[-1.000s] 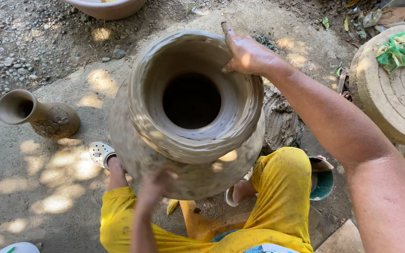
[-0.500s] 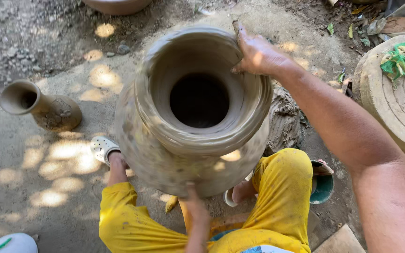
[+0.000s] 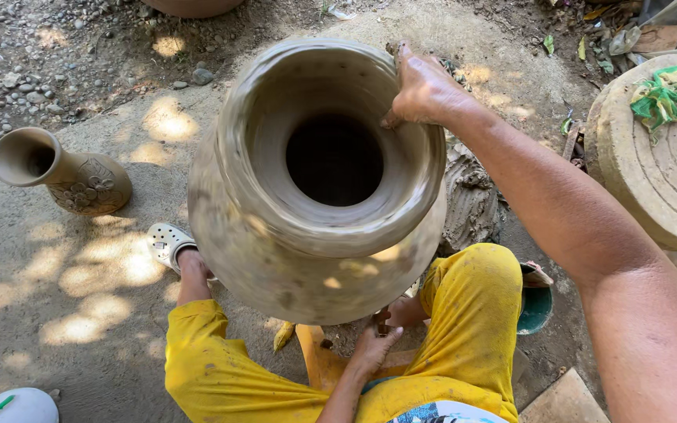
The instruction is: The person shapes the rim of a clay pot on a spinning pottery wheel, using their hands and a small rectangular tool to smooth and level the edges.
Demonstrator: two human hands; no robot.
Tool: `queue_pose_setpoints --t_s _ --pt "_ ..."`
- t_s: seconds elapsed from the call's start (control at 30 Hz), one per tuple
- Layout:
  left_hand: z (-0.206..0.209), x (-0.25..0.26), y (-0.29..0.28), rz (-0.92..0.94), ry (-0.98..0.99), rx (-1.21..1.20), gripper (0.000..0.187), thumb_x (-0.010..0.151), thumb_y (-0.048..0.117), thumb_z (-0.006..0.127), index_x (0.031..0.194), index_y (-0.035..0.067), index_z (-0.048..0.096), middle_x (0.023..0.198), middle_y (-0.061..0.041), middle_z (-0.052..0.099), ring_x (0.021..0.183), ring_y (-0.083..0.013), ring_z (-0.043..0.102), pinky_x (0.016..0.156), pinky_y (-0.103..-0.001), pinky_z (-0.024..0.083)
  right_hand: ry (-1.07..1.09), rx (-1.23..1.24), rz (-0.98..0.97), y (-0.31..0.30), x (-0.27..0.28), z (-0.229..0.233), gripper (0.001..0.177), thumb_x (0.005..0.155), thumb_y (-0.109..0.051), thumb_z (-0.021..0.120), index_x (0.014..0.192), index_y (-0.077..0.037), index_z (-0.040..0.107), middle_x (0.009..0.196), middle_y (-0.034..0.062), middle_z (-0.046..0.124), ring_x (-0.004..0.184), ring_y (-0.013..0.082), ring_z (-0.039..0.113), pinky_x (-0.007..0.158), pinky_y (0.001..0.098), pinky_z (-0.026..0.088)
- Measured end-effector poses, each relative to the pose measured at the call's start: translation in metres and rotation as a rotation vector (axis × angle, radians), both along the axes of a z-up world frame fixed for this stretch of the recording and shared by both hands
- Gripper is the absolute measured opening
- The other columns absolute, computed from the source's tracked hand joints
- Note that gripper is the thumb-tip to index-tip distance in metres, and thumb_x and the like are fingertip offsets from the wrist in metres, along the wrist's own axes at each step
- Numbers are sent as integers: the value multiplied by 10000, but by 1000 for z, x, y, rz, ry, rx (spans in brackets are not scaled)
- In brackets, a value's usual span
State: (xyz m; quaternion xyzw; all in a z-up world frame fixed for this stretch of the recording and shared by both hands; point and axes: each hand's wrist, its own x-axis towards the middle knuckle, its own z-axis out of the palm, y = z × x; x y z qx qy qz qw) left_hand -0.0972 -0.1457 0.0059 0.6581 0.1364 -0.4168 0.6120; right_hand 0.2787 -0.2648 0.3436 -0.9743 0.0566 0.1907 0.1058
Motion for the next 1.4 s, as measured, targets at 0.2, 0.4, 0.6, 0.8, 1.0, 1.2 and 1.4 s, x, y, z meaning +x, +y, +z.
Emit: queue_pose_setpoints --t_s 0.2,0.4,0.6,0.8,1.0,1.2,1.4 --pt "-4 -2 3 -42 -6 -25 674 880 415 747 1438 97 542 1303 -153 690 1210 -284 653 1044 -395 506 -27 23 -9 -3 -3 0 1034 724 -304 952 1477 45 335 1234 281 649 1120 390 660 1041 431 533" --pt "52 14 20 -319 52 -44 676 965 453 737 1492 120 474 1363 -101 602 1241 -238 581 1065 -411 460 -50 -2 -4 -6 -4 0 1051 721 -326 951 1488 24 322 1230 277 638 1126 415 646 1022 491 535" --pt "125 73 127 -177 84 -392 508 894 325 712 1335 89 622 1108 -84 721 930 -206 719 797 -357 580 0 27 -50 -1 7 3 897 735 -317 914 1417 16 437 1165 245 690 1067 382 714 987 461 610" --pt "119 207 250 929 -617 25 445 1002 337 736 1236 -29 640 1095 -133 653 898 -200 591 789 -347 546 -142 22 75 -13 2 1 1003 604 -386 1017 1330 31 465 1164 253 657 1130 400 640 1035 477 505" --pt "27 182 248 865 -445 411 1059 883 366 876 1603 -6 193 1534 -223 433 1398 -327 467 1190 -462 394 -166 -49 125 -10 5 3 1003 617 -415 1023 1304 66 472 1177 279 650 1171 426 602 1040 486 484" --pt "27 73 106 1239 -194 258 1137 828 327 839 1639 110 73 1688 -167 167 1532 -339 257 1257 -502 258 -140 -38 52 -9 4 2 1066 613 -417 1012 1363 64 425 1164 281 651 1136 423 627 1022 490 503" --pt "42 102 155 1212 -158 283 1189 782 228 838 1636 187 11 1663 -173 141 1439 -335 388 1199 -483 380 -156 -62 98 -7 9 -2 947 645 -441 1000 1309 14 501 1170 255 651 1212 412 564 1055 515 462"
